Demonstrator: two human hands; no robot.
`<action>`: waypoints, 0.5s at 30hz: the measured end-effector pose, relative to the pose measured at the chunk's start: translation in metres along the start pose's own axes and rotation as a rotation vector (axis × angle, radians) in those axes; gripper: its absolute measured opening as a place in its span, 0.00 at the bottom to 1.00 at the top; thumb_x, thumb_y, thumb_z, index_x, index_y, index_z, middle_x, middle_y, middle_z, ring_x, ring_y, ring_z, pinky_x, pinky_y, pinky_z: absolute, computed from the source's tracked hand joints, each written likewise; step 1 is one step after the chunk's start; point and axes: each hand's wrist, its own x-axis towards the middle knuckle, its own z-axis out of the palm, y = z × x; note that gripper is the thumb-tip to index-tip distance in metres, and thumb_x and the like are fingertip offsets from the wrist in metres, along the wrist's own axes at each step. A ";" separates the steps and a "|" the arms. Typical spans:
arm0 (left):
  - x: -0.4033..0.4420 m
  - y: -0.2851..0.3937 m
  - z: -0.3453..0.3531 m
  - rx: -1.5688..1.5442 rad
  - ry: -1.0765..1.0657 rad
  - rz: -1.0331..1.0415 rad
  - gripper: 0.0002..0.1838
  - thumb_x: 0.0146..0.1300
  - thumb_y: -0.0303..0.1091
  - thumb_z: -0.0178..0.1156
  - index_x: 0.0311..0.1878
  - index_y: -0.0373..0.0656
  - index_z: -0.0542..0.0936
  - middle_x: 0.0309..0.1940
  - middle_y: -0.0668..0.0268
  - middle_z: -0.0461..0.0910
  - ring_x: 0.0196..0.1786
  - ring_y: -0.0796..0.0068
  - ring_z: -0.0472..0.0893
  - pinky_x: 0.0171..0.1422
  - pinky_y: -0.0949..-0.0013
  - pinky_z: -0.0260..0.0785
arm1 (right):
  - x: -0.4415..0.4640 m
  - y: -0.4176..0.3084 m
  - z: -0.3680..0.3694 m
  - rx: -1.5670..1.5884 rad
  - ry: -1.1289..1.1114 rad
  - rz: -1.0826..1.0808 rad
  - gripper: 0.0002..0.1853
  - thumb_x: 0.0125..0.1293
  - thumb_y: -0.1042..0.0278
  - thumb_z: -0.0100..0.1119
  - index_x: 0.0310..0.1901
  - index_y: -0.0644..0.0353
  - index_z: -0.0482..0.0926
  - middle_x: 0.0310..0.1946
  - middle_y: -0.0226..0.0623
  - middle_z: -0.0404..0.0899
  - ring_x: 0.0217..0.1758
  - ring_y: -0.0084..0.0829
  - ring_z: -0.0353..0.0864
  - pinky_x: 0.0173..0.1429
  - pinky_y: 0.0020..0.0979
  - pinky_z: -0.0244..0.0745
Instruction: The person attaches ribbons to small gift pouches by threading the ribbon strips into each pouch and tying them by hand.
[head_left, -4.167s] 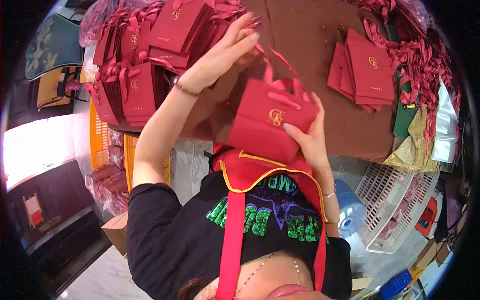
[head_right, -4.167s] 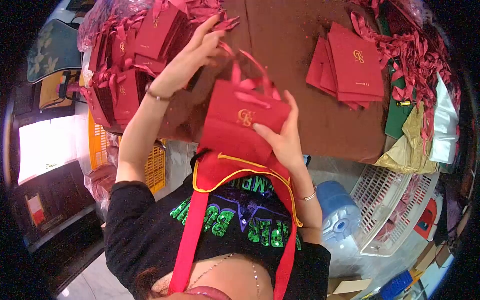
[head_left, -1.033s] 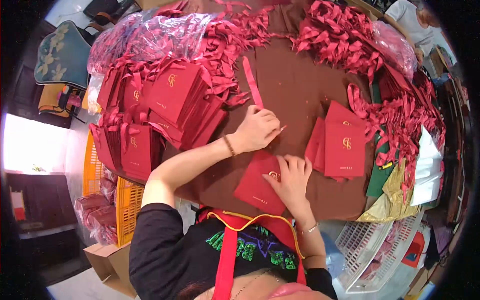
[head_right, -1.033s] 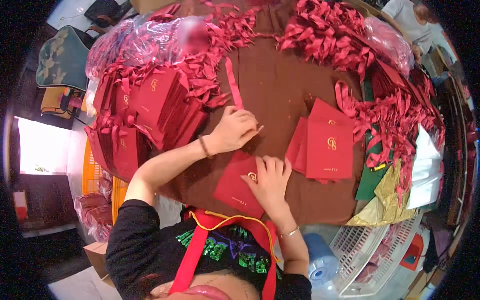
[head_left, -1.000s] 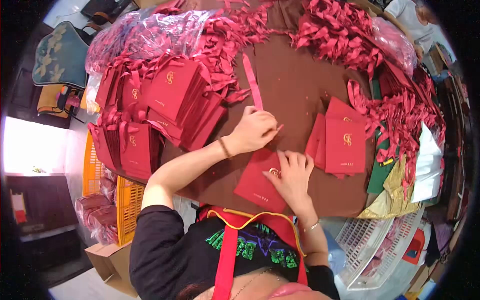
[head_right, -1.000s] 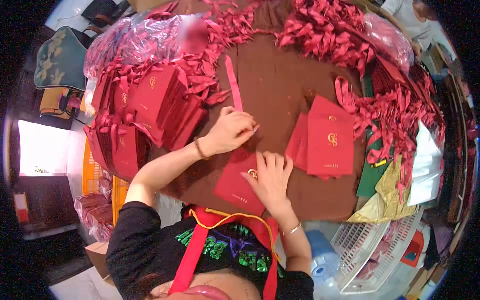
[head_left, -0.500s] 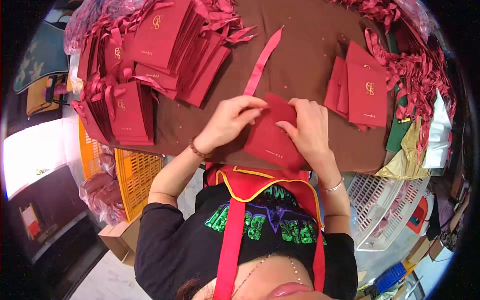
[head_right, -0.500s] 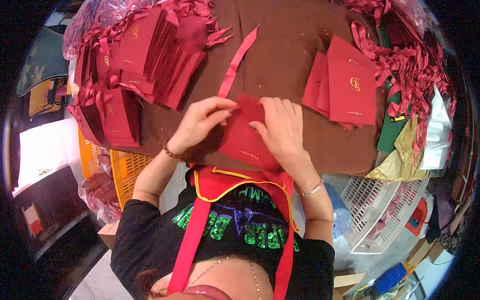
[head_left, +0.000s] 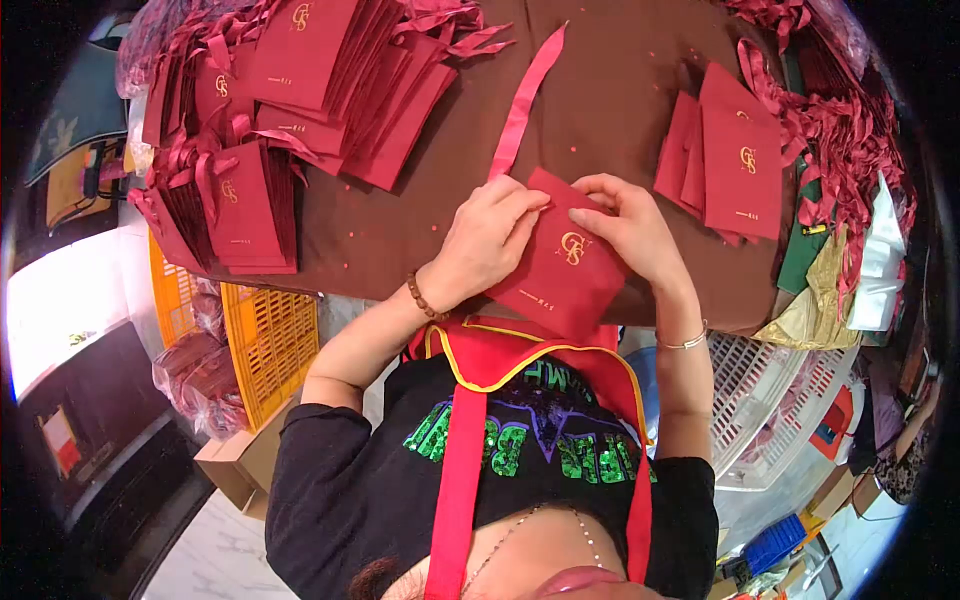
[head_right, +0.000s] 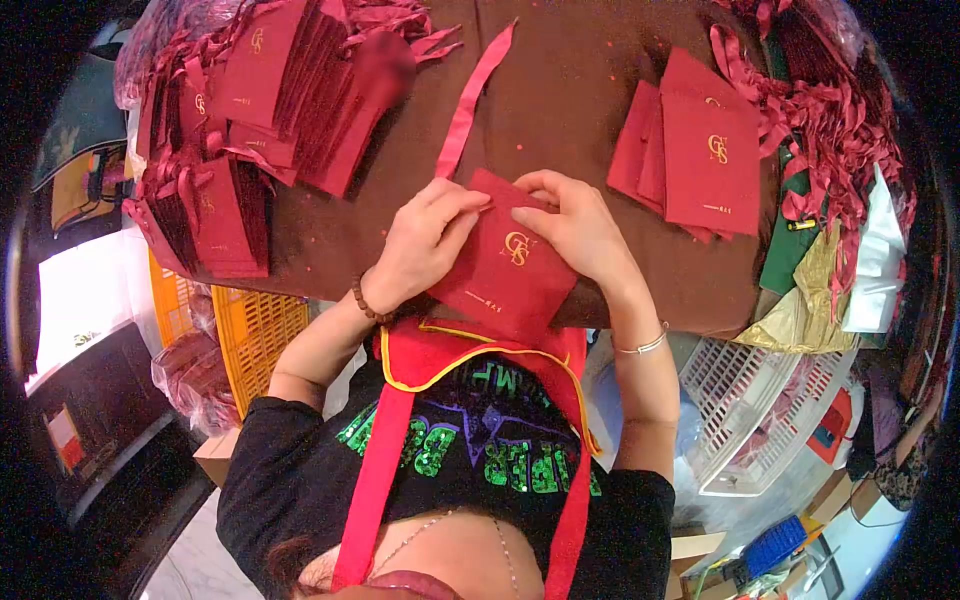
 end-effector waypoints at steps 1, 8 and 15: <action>-0.001 0.001 0.001 0.036 0.011 0.046 0.07 0.56 0.22 0.60 0.39 0.35 0.79 0.32 0.57 0.78 0.36 0.60 0.79 0.42 0.67 0.72 | -0.001 -0.001 0.000 0.001 0.001 -0.001 0.14 0.60 0.77 0.59 0.48 0.66 0.75 0.36 0.31 0.80 0.38 0.16 0.76 0.42 0.19 0.73; 0.000 -0.002 0.002 0.109 -0.011 0.023 0.07 0.57 0.26 0.61 0.39 0.36 0.80 0.31 0.57 0.77 0.34 0.58 0.79 0.38 0.65 0.72 | -0.002 -0.001 -0.001 -0.045 -0.005 0.021 0.13 0.59 0.76 0.59 0.46 0.66 0.75 0.35 0.30 0.80 0.37 0.15 0.76 0.40 0.18 0.72; 0.007 0.006 0.003 0.076 -0.037 0.014 0.06 0.58 0.27 0.61 0.38 0.37 0.80 0.29 0.56 0.78 0.32 0.57 0.80 0.36 0.64 0.72 | -0.004 0.000 -0.002 0.052 -0.044 0.019 0.13 0.60 0.77 0.58 0.47 0.66 0.74 0.36 0.30 0.80 0.38 0.15 0.76 0.41 0.19 0.73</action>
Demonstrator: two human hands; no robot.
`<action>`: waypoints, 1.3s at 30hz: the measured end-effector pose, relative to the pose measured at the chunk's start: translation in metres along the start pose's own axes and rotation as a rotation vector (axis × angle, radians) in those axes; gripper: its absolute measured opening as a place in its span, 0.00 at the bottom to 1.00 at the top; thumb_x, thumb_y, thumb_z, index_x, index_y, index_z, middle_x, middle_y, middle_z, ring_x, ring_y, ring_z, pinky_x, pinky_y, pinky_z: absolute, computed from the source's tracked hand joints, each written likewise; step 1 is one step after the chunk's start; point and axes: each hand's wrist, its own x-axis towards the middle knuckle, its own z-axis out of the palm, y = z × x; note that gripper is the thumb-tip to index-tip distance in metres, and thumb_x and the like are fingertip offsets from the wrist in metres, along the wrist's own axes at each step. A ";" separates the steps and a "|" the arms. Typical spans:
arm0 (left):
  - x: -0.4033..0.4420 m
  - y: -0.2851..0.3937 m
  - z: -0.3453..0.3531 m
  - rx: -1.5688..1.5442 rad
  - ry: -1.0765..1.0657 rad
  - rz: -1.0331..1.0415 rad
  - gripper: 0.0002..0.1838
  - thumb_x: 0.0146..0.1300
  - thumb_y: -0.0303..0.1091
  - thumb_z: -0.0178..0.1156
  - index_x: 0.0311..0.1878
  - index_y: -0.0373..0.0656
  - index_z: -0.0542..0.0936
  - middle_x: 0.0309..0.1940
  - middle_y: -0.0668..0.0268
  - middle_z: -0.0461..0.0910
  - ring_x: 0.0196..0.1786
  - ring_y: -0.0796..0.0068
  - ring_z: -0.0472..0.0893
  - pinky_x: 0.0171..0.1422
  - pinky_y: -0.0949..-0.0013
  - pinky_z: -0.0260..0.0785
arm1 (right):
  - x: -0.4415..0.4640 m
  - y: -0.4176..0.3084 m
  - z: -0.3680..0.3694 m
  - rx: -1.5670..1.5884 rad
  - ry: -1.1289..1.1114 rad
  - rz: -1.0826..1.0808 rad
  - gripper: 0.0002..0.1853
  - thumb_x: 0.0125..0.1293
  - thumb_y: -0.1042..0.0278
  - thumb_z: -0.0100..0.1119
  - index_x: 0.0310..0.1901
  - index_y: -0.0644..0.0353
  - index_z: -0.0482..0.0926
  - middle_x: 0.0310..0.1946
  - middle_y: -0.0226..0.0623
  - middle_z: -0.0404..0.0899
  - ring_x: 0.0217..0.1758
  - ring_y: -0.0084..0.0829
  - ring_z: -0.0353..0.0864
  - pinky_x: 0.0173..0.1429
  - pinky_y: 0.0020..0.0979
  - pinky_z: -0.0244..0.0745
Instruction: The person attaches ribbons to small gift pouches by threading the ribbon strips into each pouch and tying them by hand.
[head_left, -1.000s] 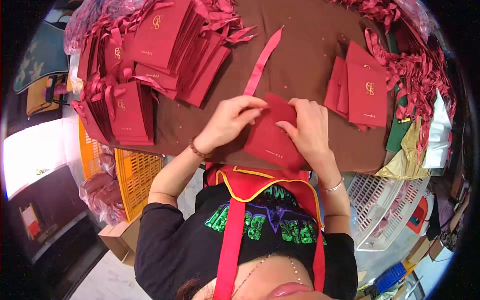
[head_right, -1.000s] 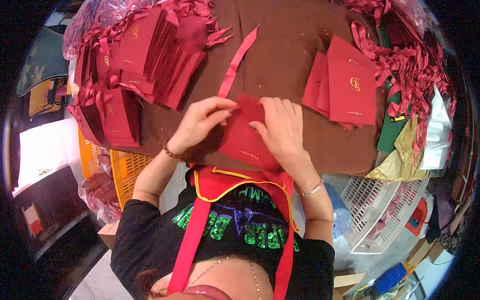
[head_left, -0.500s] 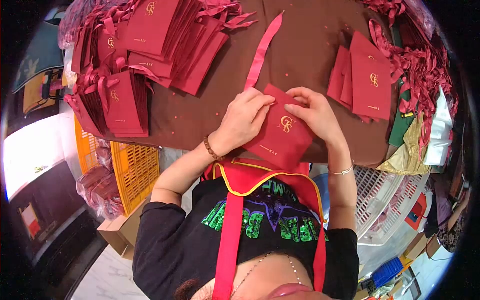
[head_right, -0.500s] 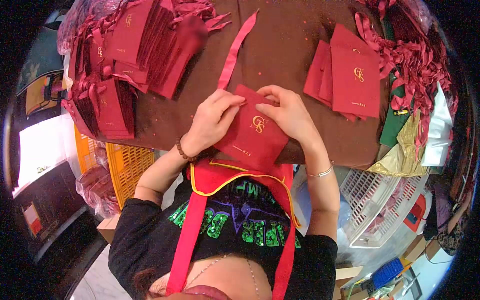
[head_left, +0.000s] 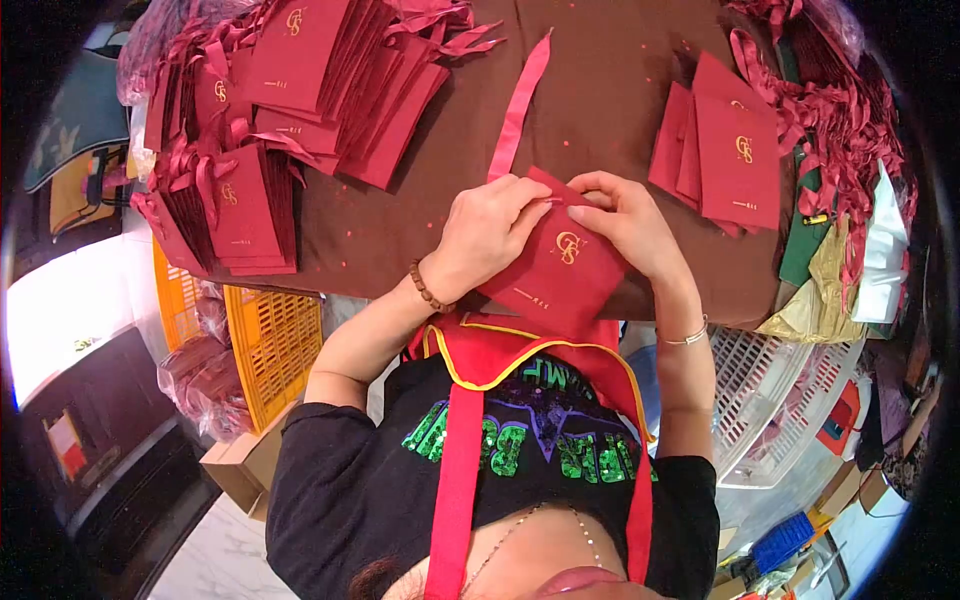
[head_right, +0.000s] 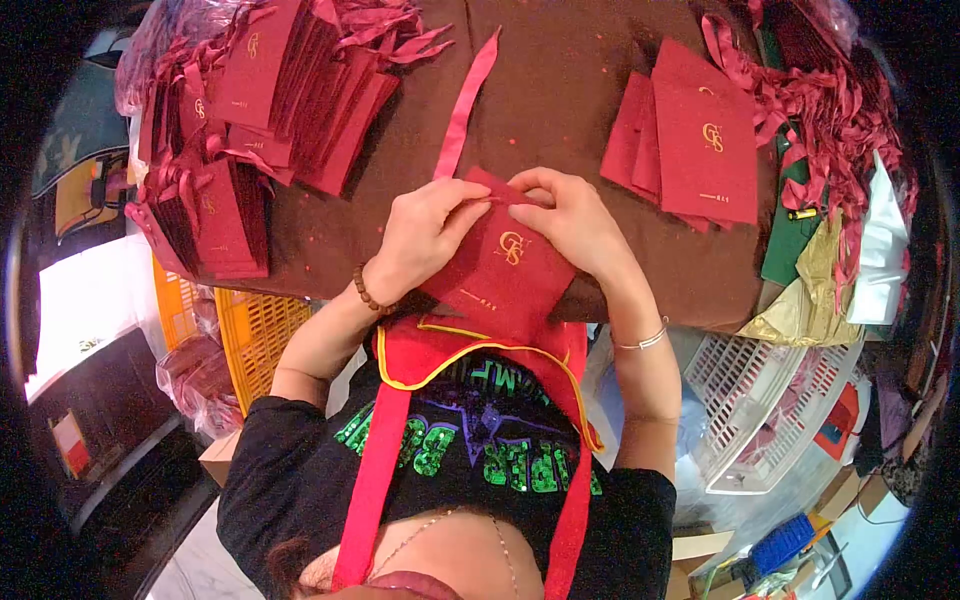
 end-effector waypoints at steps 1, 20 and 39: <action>0.000 0.001 0.000 -0.021 0.000 -0.009 0.06 0.58 0.27 0.61 0.38 0.37 0.80 0.29 0.56 0.78 0.32 0.57 0.80 0.36 0.64 0.72 | -0.001 0.000 0.000 0.001 0.002 0.000 0.13 0.60 0.77 0.58 0.47 0.66 0.74 0.36 0.30 0.80 0.38 0.15 0.76 0.41 0.19 0.73; 0.007 0.008 0.002 0.265 -0.039 0.120 0.05 0.55 0.30 0.58 0.27 0.41 0.73 0.23 0.59 0.74 0.26 0.56 0.76 0.31 0.58 0.69 | -0.001 0.005 0.006 -0.062 0.038 -0.031 0.14 0.60 0.77 0.57 0.48 0.68 0.74 0.38 0.32 0.80 0.40 0.17 0.76 0.44 0.20 0.73; 0.013 0.013 0.003 0.379 -0.111 0.110 0.05 0.56 0.30 0.58 0.28 0.42 0.73 0.23 0.59 0.75 0.26 0.56 0.76 0.30 0.58 0.69 | -0.007 0.001 0.009 -0.065 0.039 -0.068 0.15 0.59 0.77 0.57 0.49 0.66 0.74 0.38 0.30 0.79 0.42 0.17 0.74 0.47 0.20 0.70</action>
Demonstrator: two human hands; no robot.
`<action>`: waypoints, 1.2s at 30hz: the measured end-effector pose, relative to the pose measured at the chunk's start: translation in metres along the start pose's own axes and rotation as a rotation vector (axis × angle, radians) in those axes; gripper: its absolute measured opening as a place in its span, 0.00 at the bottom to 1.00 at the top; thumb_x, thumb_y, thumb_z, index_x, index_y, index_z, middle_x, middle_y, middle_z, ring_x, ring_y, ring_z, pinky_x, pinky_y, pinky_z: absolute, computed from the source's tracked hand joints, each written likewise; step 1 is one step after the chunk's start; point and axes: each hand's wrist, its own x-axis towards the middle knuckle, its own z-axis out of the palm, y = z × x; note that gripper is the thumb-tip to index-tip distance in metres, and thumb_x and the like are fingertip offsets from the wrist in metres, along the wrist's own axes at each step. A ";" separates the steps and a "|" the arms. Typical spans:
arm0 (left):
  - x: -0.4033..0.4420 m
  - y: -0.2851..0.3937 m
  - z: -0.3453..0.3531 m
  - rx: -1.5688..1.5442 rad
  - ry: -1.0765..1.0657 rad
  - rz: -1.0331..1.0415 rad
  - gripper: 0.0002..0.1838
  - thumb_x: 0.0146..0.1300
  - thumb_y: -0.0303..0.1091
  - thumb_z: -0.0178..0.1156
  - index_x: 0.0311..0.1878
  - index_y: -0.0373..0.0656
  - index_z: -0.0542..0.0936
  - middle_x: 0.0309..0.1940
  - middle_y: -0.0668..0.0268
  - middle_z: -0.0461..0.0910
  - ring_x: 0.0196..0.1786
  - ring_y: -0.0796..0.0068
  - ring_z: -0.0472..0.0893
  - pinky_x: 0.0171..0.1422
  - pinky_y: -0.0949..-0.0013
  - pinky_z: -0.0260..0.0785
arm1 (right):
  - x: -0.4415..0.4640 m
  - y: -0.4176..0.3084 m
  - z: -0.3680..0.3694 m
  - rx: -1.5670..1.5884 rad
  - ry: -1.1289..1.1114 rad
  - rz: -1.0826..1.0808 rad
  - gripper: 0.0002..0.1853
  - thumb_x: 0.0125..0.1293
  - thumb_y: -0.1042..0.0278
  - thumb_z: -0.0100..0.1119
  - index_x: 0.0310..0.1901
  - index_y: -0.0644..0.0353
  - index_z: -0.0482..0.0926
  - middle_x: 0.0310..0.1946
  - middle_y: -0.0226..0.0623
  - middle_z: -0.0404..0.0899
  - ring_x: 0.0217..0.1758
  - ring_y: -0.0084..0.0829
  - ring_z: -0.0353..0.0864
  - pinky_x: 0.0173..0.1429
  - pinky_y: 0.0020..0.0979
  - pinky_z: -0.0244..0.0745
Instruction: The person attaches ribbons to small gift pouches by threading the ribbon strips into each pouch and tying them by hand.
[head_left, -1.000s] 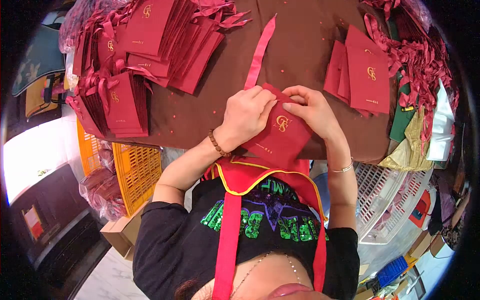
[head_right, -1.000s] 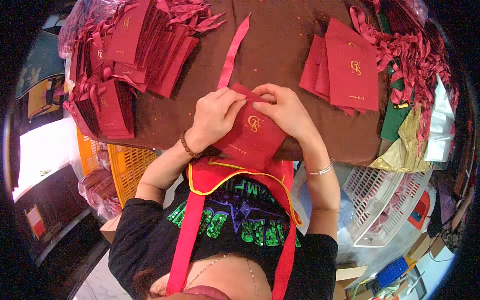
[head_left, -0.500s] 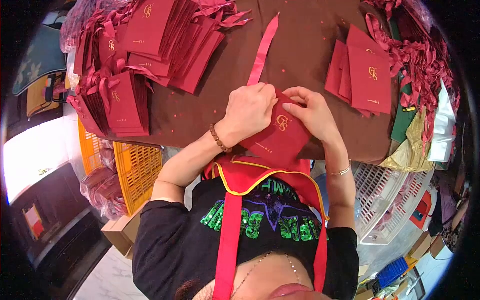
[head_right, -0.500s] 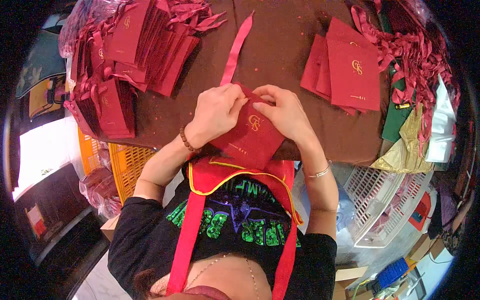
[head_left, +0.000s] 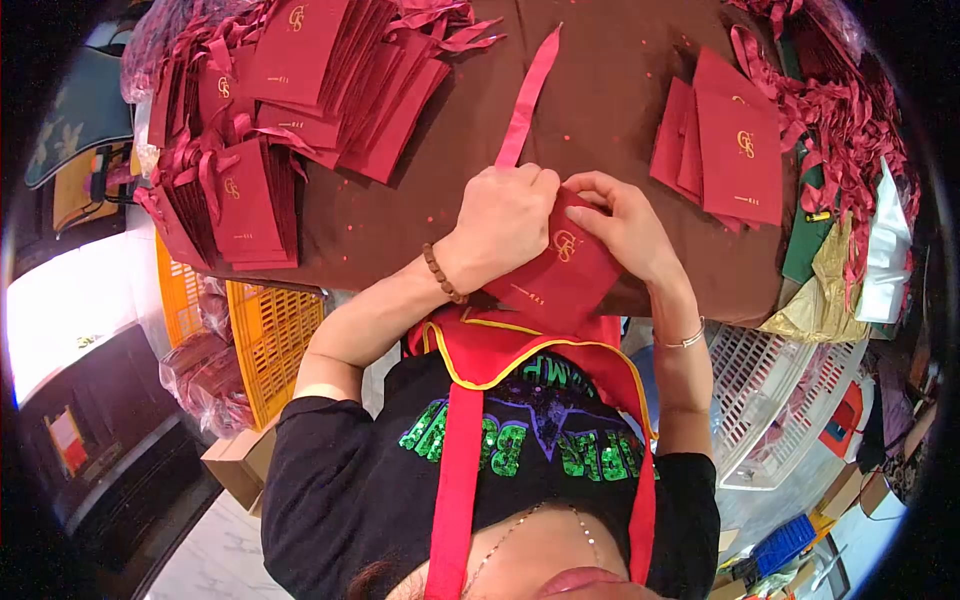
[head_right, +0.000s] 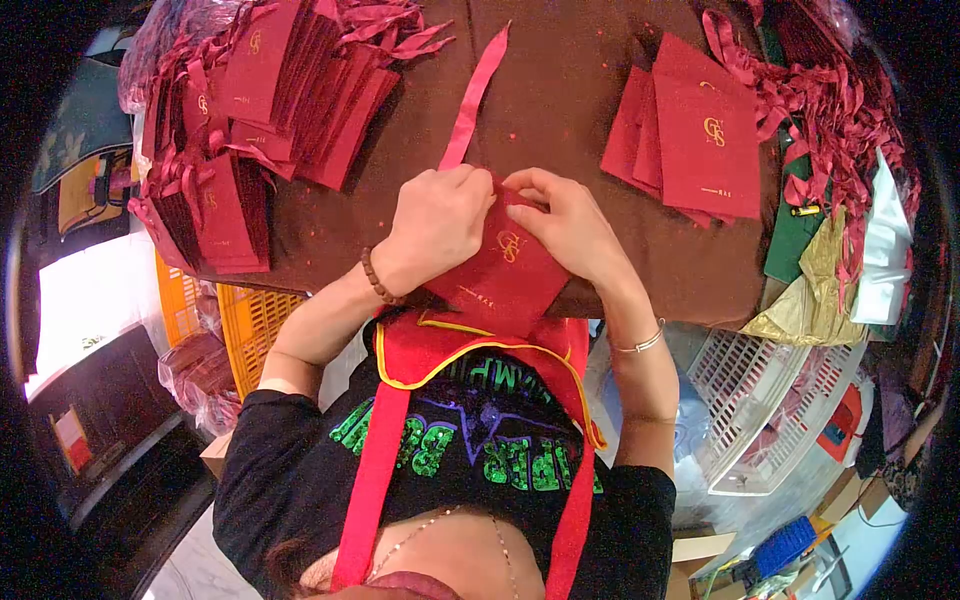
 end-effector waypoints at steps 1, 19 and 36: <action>0.002 0.003 0.000 0.063 0.007 0.041 0.05 0.56 0.30 0.57 0.28 0.43 0.72 0.23 0.60 0.74 0.26 0.57 0.76 0.31 0.59 0.68 | 0.000 0.002 0.000 -0.001 -0.001 -0.001 0.15 0.59 0.77 0.57 0.49 0.66 0.74 0.38 0.30 0.79 0.42 0.17 0.74 0.47 0.20 0.70; 0.000 -0.028 -0.025 -0.602 -0.364 -0.127 0.07 0.60 0.36 0.59 0.32 0.43 0.77 0.34 0.65 0.75 0.42 0.67 0.72 0.49 0.65 0.62 | -0.029 -0.012 0.009 -0.120 -0.174 -0.145 0.12 0.58 0.76 0.59 0.44 0.66 0.76 0.34 0.38 0.82 0.38 0.21 0.79 0.44 0.25 0.73; 0.008 -0.042 -0.043 -0.460 -0.926 0.452 0.09 0.59 0.41 0.57 0.35 0.47 0.81 0.43 0.73 0.76 0.53 0.74 0.68 0.53 0.67 0.51 | -0.055 -0.022 0.042 -0.432 -0.043 -0.359 0.06 0.54 0.73 0.62 0.35 0.58 0.79 0.29 0.34 0.79 0.32 0.34 0.75 0.40 0.32 0.69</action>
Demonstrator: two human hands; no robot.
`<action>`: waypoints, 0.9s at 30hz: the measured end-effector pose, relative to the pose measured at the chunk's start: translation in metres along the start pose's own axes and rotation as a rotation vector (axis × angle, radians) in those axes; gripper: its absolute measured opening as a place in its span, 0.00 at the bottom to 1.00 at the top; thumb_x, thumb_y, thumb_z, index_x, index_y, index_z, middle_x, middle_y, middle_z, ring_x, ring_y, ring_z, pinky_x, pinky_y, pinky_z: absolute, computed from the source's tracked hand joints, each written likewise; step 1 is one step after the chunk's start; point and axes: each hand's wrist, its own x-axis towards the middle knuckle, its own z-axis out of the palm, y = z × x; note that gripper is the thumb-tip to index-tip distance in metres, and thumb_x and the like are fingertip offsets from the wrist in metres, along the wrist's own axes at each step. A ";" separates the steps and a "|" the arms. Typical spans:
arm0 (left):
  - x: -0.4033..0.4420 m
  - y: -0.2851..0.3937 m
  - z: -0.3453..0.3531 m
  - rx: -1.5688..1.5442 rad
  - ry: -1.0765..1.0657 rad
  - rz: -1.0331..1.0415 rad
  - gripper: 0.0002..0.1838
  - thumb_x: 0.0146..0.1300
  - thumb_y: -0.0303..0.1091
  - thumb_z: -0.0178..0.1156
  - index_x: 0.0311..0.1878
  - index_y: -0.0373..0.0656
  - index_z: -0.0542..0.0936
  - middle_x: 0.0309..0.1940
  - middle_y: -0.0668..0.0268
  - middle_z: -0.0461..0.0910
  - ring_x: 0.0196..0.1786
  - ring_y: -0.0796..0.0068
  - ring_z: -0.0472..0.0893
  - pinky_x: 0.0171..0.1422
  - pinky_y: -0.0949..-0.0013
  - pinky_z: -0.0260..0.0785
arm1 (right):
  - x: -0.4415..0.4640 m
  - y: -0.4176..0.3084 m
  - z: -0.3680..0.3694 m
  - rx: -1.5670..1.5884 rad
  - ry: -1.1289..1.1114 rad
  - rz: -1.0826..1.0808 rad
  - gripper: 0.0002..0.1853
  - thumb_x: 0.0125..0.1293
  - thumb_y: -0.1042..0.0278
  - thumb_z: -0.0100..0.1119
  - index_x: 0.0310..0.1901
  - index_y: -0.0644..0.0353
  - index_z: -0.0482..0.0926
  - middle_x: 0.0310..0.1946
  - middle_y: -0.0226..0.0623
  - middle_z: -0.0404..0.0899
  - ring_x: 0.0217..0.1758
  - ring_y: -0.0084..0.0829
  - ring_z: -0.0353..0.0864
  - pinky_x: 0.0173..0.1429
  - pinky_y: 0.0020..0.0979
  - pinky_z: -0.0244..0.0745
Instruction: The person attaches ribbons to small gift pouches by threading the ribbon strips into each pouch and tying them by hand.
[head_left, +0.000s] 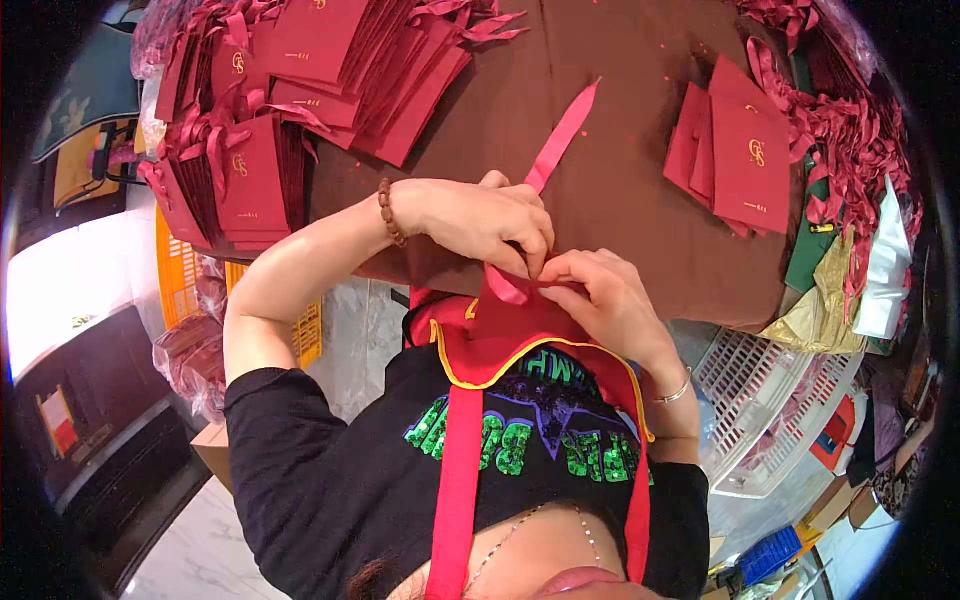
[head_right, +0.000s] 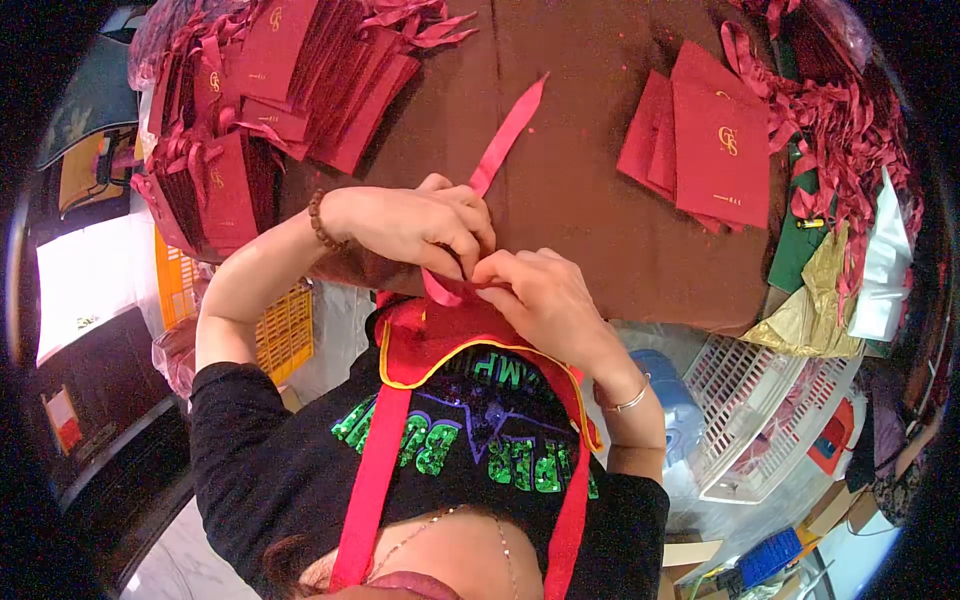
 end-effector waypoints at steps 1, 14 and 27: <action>0.001 -0.001 -0.001 -0.090 -0.040 -0.019 0.08 0.60 0.38 0.56 0.34 0.44 0.79 0.44 0.69 0.76 0.54 0.71 0.67 0.56 0.64 0.53 | 0.000 -0.001 -0.002 -0.001 0.002 -0.001 0.06 0.54 0.73 0.62 0.35 0.58 0.79 0.29 0.34 0.79 0.32 0.34 0.75 0.40 0.32 0.69; 0.003 0.006 0.005 -0.264 0.116 -0.113 0.08 0.61 0.37 0.56 0.31 0.42 0.75 0.54 0.61 0.69 0.59 0.62 0.63 0.63 0.60 0.51 | 0.001 0.010 -0.006 0.084 -0.009 -0.053 0.08 0.53 0.72 0.64 0.36 0.58 0.79 0.27 0.32 0.81 0.30 0.32 0.76 0.38 0.31 0.68; 0.003 -0.009 0.002 -0.243 0.430 -0.144 0.07 0.61 0.34 0.57 0.31 0.42 0.75 0.48 0.61 0.71 0.53 0.66 0.69 0.61 0.65 0.58 | -0.001 0.009 -0.015 0.056 -0.151 -0.197 0.06 0.55 0.69 0.64 0.34 0.57 0.81 0.25 0.34 0.78 0.30 0.35 0.76 0.40 0.32 0.66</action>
